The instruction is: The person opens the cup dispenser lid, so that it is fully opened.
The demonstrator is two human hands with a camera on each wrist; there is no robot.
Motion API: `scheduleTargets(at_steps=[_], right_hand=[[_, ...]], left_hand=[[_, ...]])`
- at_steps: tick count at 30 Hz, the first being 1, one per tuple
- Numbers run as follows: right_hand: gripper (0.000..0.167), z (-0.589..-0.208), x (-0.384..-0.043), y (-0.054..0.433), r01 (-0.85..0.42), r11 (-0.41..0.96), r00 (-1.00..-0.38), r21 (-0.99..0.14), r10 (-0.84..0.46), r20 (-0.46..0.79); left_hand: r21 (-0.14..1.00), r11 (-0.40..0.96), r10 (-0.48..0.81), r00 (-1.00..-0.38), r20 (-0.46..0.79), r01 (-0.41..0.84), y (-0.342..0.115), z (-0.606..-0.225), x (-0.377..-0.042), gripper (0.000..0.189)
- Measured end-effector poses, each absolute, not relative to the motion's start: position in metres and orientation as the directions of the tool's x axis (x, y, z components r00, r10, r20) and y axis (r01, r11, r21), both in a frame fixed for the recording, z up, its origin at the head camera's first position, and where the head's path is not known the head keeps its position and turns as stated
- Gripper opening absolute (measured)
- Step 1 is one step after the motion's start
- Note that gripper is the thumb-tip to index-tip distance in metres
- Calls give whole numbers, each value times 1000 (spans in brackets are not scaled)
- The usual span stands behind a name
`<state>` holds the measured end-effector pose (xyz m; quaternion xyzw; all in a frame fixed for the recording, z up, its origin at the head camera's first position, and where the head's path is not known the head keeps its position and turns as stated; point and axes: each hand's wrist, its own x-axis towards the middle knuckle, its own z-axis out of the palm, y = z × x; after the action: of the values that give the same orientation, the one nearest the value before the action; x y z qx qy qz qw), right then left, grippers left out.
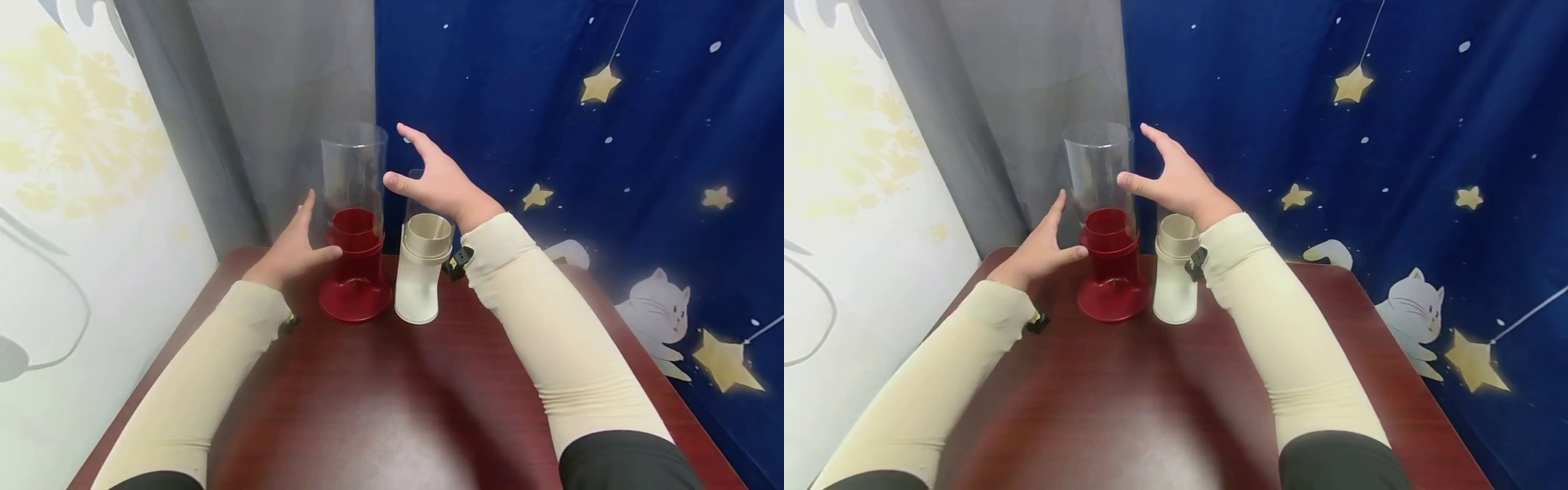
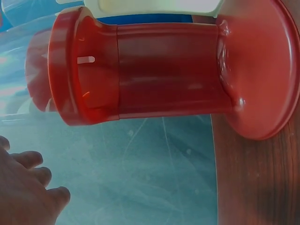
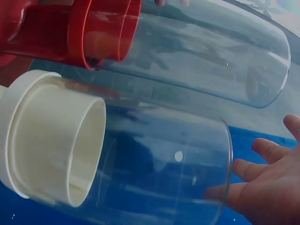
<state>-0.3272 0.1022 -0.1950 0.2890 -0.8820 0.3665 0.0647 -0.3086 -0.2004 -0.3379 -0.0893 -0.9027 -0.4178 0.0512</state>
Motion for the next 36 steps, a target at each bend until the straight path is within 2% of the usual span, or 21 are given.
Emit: scheduleTargets(at_steps=[4,8,18,30,36], right_hand=[[100,-192,-329,95,-540,573,-836,-616,-449,315],[99,-188,-332,87,-533,580,-842,-616,-439,315],[94,-186,-337,61,-551,569,-831,-610,-437,343],[103,-195,-348,41,-515,571,-857,-639,-367,362],[103,-204,-350,32,-485,494,-873,-721,-312,374]], left_hand=[[757,613,112,-973,200,226,-195,-340,-315,127],[765,584,118,-961,249,269,-190,-344,-320,128],[818,499,65,-954,291,284,-182,-359,-330,135],[843,445,73,-950,304,304,-173,-380,-347,141],[859,398,86,-945,314,322,-172,-385,-350,140]])
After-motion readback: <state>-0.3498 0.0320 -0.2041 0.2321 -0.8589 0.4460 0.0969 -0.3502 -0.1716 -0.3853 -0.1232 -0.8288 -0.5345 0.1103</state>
